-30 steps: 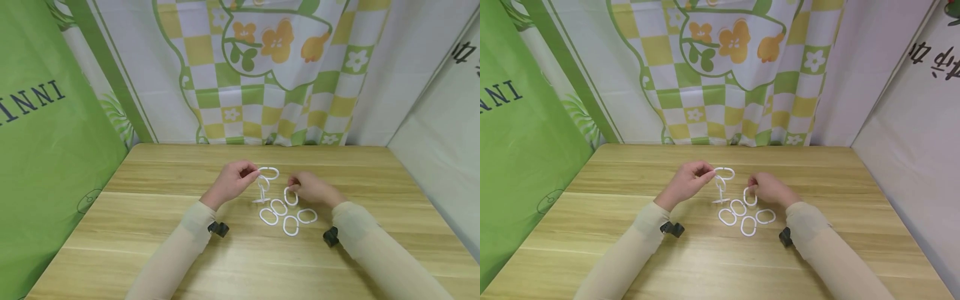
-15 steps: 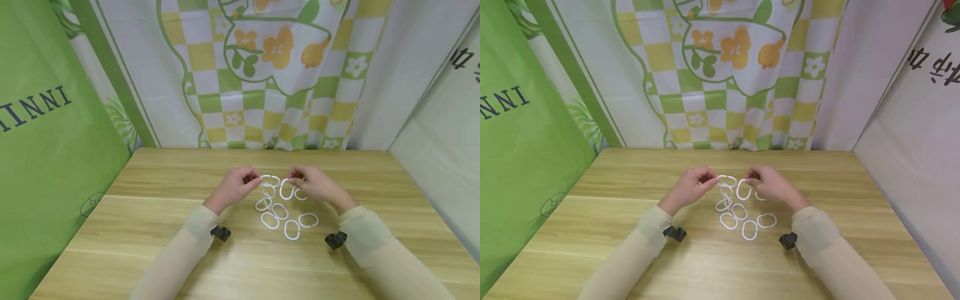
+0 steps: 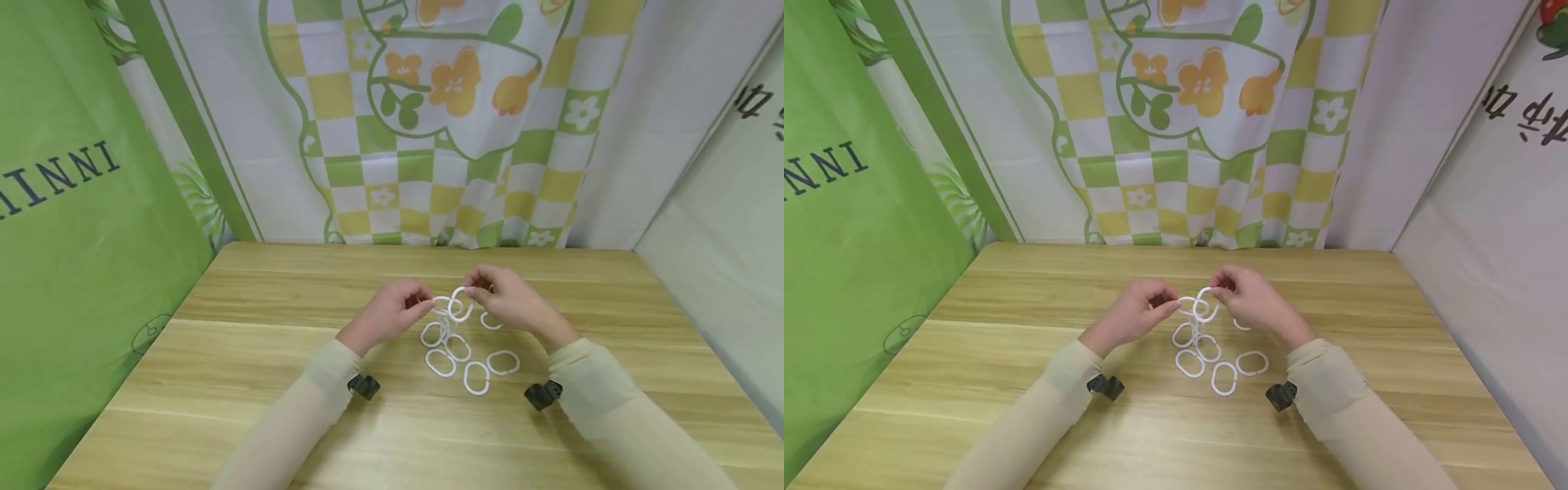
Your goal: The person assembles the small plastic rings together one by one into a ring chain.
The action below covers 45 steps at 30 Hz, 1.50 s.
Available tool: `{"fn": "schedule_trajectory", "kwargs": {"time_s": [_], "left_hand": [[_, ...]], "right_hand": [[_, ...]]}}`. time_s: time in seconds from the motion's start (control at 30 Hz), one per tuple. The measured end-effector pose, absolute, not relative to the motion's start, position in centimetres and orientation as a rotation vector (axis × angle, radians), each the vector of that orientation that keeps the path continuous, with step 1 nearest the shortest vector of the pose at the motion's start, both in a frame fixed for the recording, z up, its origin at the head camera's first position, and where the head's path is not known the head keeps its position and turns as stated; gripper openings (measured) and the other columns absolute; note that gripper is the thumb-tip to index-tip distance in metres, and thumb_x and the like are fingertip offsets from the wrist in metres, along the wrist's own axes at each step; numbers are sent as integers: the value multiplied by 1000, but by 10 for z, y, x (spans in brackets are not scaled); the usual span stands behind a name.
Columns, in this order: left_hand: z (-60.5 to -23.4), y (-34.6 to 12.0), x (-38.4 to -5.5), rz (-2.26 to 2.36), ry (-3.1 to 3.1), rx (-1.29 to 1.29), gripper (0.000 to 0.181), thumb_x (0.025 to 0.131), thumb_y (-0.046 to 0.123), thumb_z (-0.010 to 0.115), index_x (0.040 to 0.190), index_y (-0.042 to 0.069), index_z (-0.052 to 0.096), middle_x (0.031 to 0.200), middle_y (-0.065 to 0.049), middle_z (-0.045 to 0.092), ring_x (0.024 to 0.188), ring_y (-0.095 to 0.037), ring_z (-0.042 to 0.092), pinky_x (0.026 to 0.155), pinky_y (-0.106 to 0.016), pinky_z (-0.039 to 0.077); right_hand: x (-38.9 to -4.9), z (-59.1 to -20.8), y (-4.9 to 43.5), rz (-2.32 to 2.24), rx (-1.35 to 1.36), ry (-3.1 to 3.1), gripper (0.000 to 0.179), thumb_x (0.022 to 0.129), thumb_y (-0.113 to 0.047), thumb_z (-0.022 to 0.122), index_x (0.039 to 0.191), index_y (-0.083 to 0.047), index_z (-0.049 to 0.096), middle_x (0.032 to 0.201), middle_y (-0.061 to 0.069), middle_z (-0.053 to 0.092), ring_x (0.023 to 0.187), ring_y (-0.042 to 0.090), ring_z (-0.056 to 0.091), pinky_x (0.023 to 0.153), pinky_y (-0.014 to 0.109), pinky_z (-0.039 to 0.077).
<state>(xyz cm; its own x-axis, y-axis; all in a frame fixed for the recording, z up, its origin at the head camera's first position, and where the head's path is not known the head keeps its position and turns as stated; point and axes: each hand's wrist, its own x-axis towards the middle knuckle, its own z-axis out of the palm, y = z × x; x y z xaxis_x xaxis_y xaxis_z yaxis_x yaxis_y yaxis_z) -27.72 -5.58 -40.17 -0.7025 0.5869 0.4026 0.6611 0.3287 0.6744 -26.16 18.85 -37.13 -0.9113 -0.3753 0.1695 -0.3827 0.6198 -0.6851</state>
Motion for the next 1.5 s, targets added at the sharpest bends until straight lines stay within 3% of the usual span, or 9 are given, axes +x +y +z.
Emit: {"fn": "schedule_trajectory", "kwargs": {"time_s": [0.27, 0.5, 0.8, 1.03, 1.3, 1.5], "left_hand": [[-399, -54, -278, -1323, -2522, -1186, 10, 97, 15, 63, 97, 6, 69, 79, 3, 60, 65, -9, 53, 58, -24, 47], [-399, -54, -278, -1367, -2564, -1205, 7, 93, 13, 67, 97, 8, 69, 81, 3, 63, 68, -10, 57, 59, -24, 49], [-407, -50, -277, -1386, -2604, -1160, 10, 96, 24, 66, 95, 15, 69, 81, 7, 63, 66, -10, 56, 58, -25, 48], [-403, -51, -274, -1397, -2626, -1091, 12, 96, 24, 66, 92, 13, 69, 75, 6, 61, 64, -12, 53, 57, -25, 45], [-406, -59, -280, -1411, -2584, -1037, 15, 98, 21, 63, 96, 8, 69, 76, 4, 61, 63, -11, 50, 56, -25, 43], [-400, -68, -283, -1412, -2550, -1009, 18, 99, 22, 61, 99, 6, 69, 79, 3, 61, 66, -13, 52, 58, -26, 44]], "right_hand": [[-263, -373, 187, 1203, 639, -2819, 8, 98, -11, 61, 100, -4, 62, 86, 5, 60, 74, 19, 51, 65, 33, 44], [-263, -374, 189, 1252, 559, -2812, 10, 98, -11, 60, 102, -2, 61, 86, 13, 60, 71, 20, 52, 60, 33, 45], [-261, -379, 183, 1340, 522, -2756, 8, 97, -10, 61, 100, -3, 61, 88, 15, 62, 70, 20, 54, 56, 30, 47], [-258, -382, 178, 1370, 528, -2708, 7, 96, -10, 62, 99, -3, 61, 89, 10, 63, 77, 21, 57, 67, 33, 48], [-255, -386, 184, 1340, 519, -2719, 7, 97, -10, 62, 99, -3, 63, 87, 8, 61, 76, 20, 54, 63, 31, 46], [-253, -401, 205, 1156, 649, -2892, 11, 97, -9, 60, 100, 0, 64, 87, 7, 62, 78, 16, 53, 69, 32, 45]]}}
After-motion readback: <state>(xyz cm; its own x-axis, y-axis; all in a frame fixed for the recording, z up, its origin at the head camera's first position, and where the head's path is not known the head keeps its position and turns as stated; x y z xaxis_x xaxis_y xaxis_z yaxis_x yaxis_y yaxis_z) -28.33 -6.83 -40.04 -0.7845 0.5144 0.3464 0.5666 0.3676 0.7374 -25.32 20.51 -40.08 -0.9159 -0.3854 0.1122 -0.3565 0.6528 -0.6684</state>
